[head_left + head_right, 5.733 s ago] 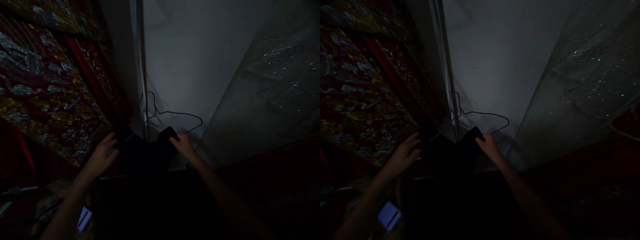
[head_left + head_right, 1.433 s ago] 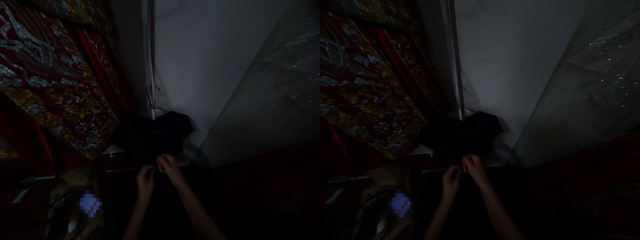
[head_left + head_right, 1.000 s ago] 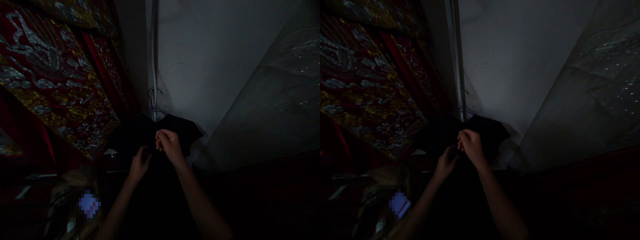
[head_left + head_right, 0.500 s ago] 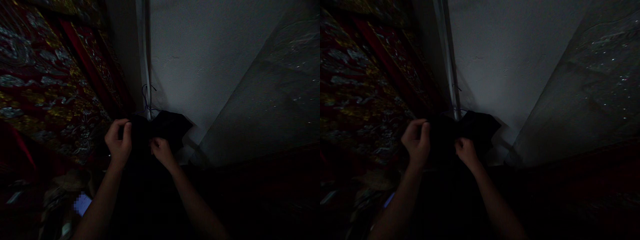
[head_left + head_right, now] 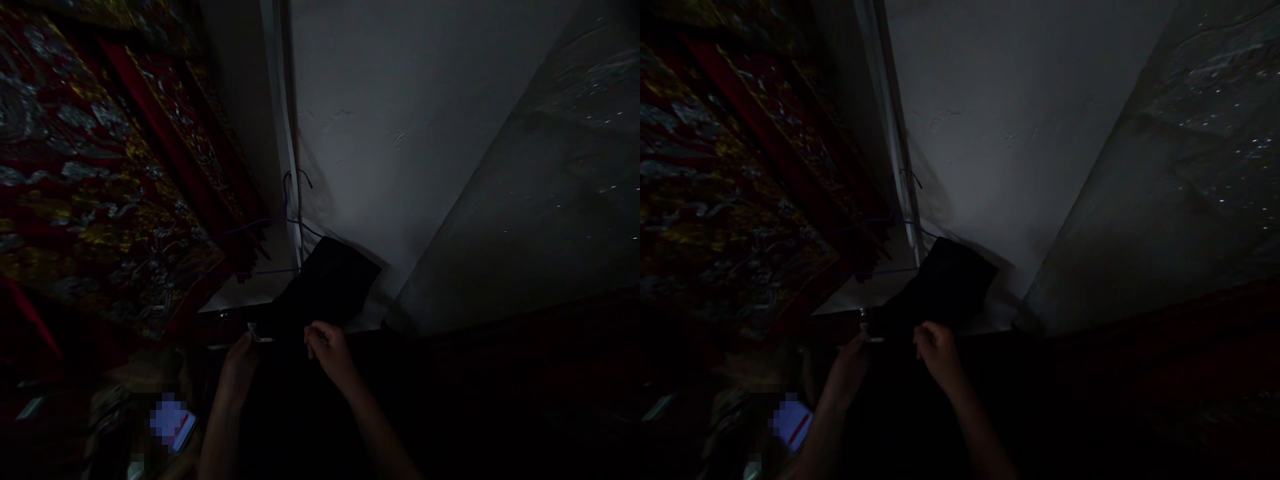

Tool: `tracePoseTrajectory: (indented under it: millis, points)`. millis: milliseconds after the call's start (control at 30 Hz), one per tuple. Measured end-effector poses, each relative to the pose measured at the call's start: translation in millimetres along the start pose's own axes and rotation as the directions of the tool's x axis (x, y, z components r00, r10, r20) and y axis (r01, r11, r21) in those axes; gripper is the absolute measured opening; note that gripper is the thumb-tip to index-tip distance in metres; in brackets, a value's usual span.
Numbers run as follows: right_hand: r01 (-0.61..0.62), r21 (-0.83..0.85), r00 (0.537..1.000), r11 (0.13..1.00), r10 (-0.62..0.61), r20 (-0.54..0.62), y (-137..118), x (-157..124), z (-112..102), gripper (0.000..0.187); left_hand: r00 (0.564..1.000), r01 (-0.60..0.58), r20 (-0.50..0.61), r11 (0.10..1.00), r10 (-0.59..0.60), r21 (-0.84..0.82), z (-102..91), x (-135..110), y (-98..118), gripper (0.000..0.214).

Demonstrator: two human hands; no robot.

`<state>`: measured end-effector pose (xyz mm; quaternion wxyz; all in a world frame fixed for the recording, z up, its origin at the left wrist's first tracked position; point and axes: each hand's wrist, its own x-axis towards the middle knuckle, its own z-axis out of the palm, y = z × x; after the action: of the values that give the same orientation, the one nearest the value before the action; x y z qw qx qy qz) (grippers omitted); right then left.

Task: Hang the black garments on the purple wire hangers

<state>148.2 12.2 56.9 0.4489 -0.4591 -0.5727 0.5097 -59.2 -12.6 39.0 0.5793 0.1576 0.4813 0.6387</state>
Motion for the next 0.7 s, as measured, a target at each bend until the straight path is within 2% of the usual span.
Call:
tracePoseTrajectory:
  millis: [100,200,267,333,400,467,533,600,667,700]
  points:
    - [-0.002,-0.030,0.997,1.000,0.000,-0.075,12,4,-4,0.042,0.994,-0.074,0.087,0.997,0.072,0.025,11.4,-15,2,0.033]
    - [0.029,-0.007,0.999,1.000,-0.030,-0.014,9,-4,-3,0.047,0.955,-0.205,0.252,0.963,0.157,0.176,36.7,-32,5,0.031]
    - [0.008,0.023,0.999,1.000,-0.009,0.042,3,-12,-3,0.054,0.911,-0.336,0.344,0.893,0.227,0.300,56.7,-41,2,0.026]
    - [-0.027,0.052,0.997,0.998,0.023,0.072,-3,-18,-4,0.059,0.849,-0.485,0.411,0.799,0.332,0.355,73.3,-43,0,0.024]
    - [-0.017,0.071,0.991,0.997,0.008,0.132,-9,-21,-8,0.055,0.777,-0.612,0.449,0.698,0.441,0.373,82.4,-40,2,0.024]
    - [0.045,0.040,0.966,0.998,-0.054,0.251,-16,-20,-15,0.041,0.730,-0.672,0.492,0.627,0.473,0.394,82.8,-36,6,0.024]
    - [0.162,-0.033,0.922,0.986,-0.139,0.362,-28,-13,-25,0.022,0.735,-0.642,0.583,0.634,0.347,0.431,75.6,-34,11,0.031]
    - [0.309,-0.092,0.880,0.946,-0.248,0.405,-46,-1,-37,0.016,0.740,-0.558,0.666,0.639,0.094,0.530,63.2,-36,14,0.043]
    - [0.443,-0.118,0.864,0.889,-0.388,0.320,-70,18,-51,0.023,0.725,-0.514,0.676,0.550,-0.131,0.658,48.8,-38,14,0.048]
    - [0.489,-0.132,0.864,0.862,-0.458,0.211,-81,30,-57,0.028,0.722,-0.522,0.665,0.482,-0.190,0.704,41.6,-39,14,0.047]
